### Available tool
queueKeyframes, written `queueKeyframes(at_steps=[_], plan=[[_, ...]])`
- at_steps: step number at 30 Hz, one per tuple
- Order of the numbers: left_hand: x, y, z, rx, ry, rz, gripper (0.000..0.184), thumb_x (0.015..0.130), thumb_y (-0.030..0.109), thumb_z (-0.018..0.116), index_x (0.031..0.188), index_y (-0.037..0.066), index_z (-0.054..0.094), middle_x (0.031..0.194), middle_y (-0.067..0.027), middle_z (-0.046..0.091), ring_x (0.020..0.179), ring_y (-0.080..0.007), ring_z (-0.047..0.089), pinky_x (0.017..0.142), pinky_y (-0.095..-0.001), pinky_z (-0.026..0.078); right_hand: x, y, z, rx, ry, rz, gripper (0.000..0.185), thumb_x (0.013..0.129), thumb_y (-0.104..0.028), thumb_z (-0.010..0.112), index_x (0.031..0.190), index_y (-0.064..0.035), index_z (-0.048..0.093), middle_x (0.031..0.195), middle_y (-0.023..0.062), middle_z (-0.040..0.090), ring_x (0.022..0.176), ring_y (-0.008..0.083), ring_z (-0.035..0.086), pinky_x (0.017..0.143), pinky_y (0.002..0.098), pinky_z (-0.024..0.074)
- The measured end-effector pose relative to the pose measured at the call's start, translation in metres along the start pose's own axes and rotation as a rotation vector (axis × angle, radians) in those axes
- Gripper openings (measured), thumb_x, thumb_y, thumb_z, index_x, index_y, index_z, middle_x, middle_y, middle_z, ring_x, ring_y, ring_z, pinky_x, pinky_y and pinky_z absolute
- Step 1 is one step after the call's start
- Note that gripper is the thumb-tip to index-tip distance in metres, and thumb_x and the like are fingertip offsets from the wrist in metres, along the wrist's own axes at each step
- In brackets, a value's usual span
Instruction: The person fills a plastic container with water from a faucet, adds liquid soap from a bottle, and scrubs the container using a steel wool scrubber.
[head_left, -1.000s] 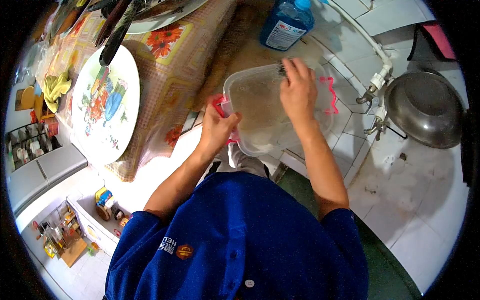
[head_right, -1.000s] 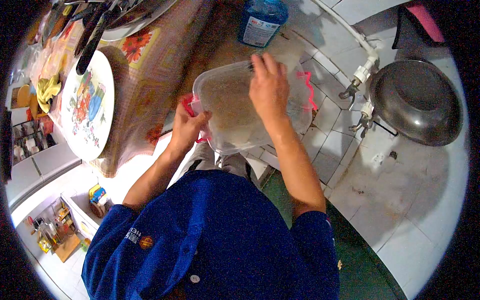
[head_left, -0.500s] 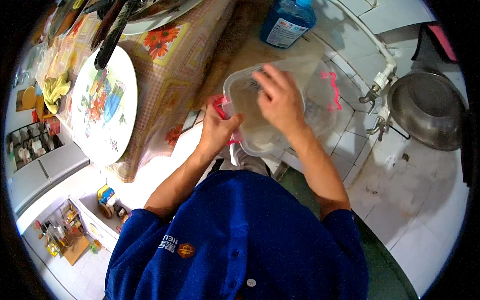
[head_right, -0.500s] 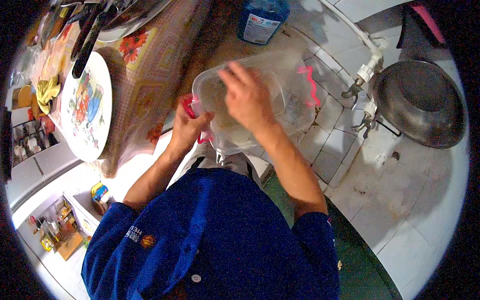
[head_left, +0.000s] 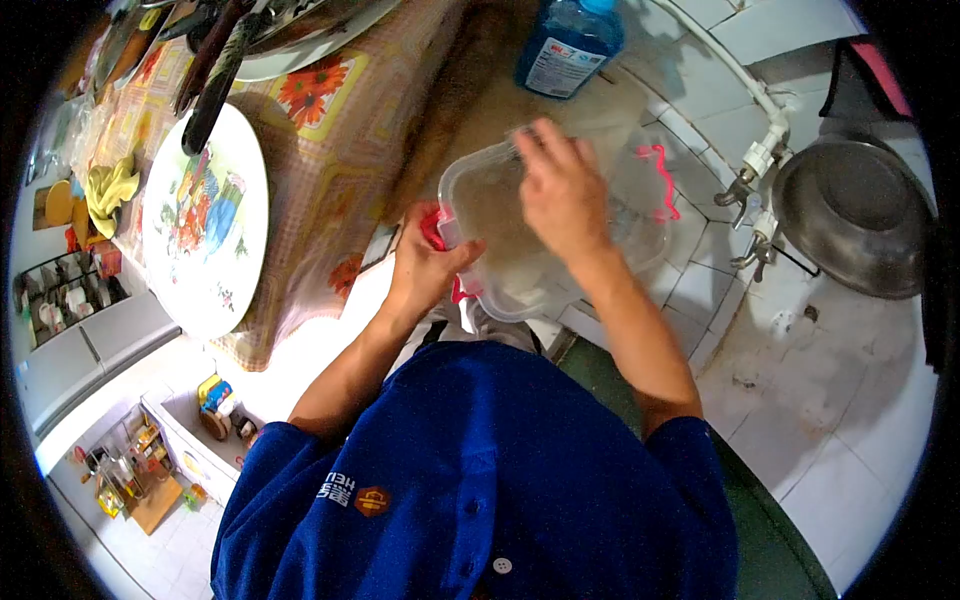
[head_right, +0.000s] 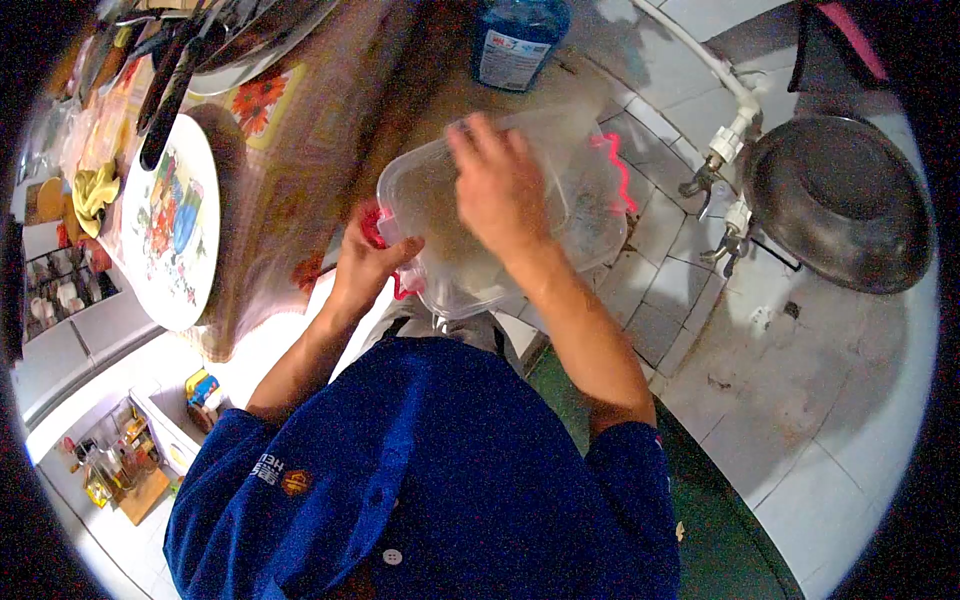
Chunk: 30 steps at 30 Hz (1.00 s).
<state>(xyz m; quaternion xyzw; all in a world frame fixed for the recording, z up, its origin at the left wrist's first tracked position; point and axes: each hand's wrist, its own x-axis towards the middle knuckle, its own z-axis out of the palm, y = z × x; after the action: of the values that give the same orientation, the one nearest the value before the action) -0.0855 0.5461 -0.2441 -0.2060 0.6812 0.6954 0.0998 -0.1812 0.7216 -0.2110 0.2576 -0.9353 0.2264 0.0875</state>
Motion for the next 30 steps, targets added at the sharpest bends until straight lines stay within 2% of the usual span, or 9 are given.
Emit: queueKeyframes(at_steps=[3,7,13,15,18,21,24,27,30], plan=[[0.018,-0.009,-0.015,0.221,-0.039,0.104,0.041,0.07,0.022,0.083,0.093,-0.002,0.059,0.084,-0.0062,0.061,0.072,-0.0141,0.055,0.066,-0.0284,0.048,-0.007,-0.024,0.018,0.089,-0.011,-0.301,0.043,0.08,-0.007,0.059,0.122,-0.0044,0.059,0.128,0.0135,0.055,0.102,0.0348,0.054,0.086,0.0425,0.0493],[0.026,0.011,-0.022,0.226,-0.146,0.048,0.035,0.075,0.02,0.075,0.096,-0.003,0.061,0.083,-0.0067,0.062,0.076,-0.0141,0.058,0.069,-0.0285,0.048,0.002,-0.008,0.007,-0.054,-0.044,-0.111,0.041,0.08,-0.007,0.059,0.121,-0.003,0.059,0.125,0.0121,0.055,0.102,0.0334,0.054,0.081,0.0422,0.0504],[0.021,0.017,-0.008,0.216,-0.105,0.003,0.03,0.078,0.015,0.069,0.101,-0.003,0.061,0.086,-0.0063,0.065,0.079,-0.0138,0.059,0.073,-0.0293,0.049,-0.003,0.061,-0.006,-0.237,0.266,0.226,0.049,0.074,0.001,0.061,0.122,-0.0065,0.062,0.125,0.015,0.055,0.103,0.0377,0.055,0.09,0.0449,0.0466],[0.024,0.019,-0.005,0.179,-0.084,0.093,0.03,0.08,0.014,0.064,0.103,-0.004,0.06,0.087,-0.0064,0.064,0.08,-0.0142,0.059,0.073,-0.0293,0.049,0.001,0.024,-0.004,-0.011,0.042,0.186,0.05,0.073,0.0,0.061,0.123,-0.0049,0.06,0.126,0.0167,0.054,0.102,0.0368,0.055,0.091,0.043,0.0466],[0.028,0.013,-0.01,0.26,-0.095,0.118,0.029,0.081,0.013,0.061,0.104,-0.005,0.059,0.087,-0.0084,0.065,0.079,-0.0155,0.058,0.073,-0.0308,0.048,-0.01,-0.024,0.024,0.17,0.05,-0.214,0.046,0.072,0.002,0.06,0.118,-0.0048,0.061,0.121,0.014,0.055,0.097,0.036,0.055,0.085,0.0441,0.0484],[0.025,0.007,-0.011,0.307,-0.054,0.16,0.031,0.081,0.015,0.061,0.104,-0.006,0.058,0.085,-0.0125,0.064,0.077,-0.0182,0.057,0.072,-0.0335,0.048,-0.002,-0.007,0.005,-0.015,-0.043,0.02,0.046,0.072,0.002,0.061,0.118,-0.0041,0.061,0.123,0.0138,0.056,0.098,0.0355,0.056,0.085,0.043,0.0488],[0.02,0.016,-0.005,0.395,-0.009,0.134,0.032,0.081,0.02,0.061,0.099,-0.006,0.057,0.081,-0.018,0.061,0.074,-0.0236,0.057,0.071,-0.0374,0.048,0.001,0.055,-0.009,-0.139,0.19,0.22,0.051,0.072,0.0,0.062,0.123,-0.0049,0.059,0.132,0.0163,0.054,0.1,0.0379,0.055,0.085,0.0466,0.0481],[0.017,0.023,-0.002,0.436,-0.017,0.101,0.032,0.08,0.02,0.061,0.099,-0.006,0.055,0.078,-0.0191,0.059,0.074,-0.0278,0.058,0.07,-0.0397,0.048,-0.004,0.046,0.014,-0.122,0.213,0.204,0.052,0.072,0.0,0.061,0.124,-0.0035,0.058,0.132,0.0171,0.053,0.101,0.0381,0.055,0.09,0.0474,0.0468],[0.019,0.021,0.0,0.504,0.051,0.127,0.037,0.081,0.017,0.06,0.108,-0.005,0.051,0.075,-0.0177,0.058,0.07,-0.027,0.057,0.067,-0.0389,0.047,-0.014,-0.014,0.03,0.061,0.127,-0.028,0.052,0.073,0.0,0.062,0.125,-0.0028,0.058,0.133,0.0166,0.053,0.1,0.037,0.055,0.09,0.0445,0.0482]])
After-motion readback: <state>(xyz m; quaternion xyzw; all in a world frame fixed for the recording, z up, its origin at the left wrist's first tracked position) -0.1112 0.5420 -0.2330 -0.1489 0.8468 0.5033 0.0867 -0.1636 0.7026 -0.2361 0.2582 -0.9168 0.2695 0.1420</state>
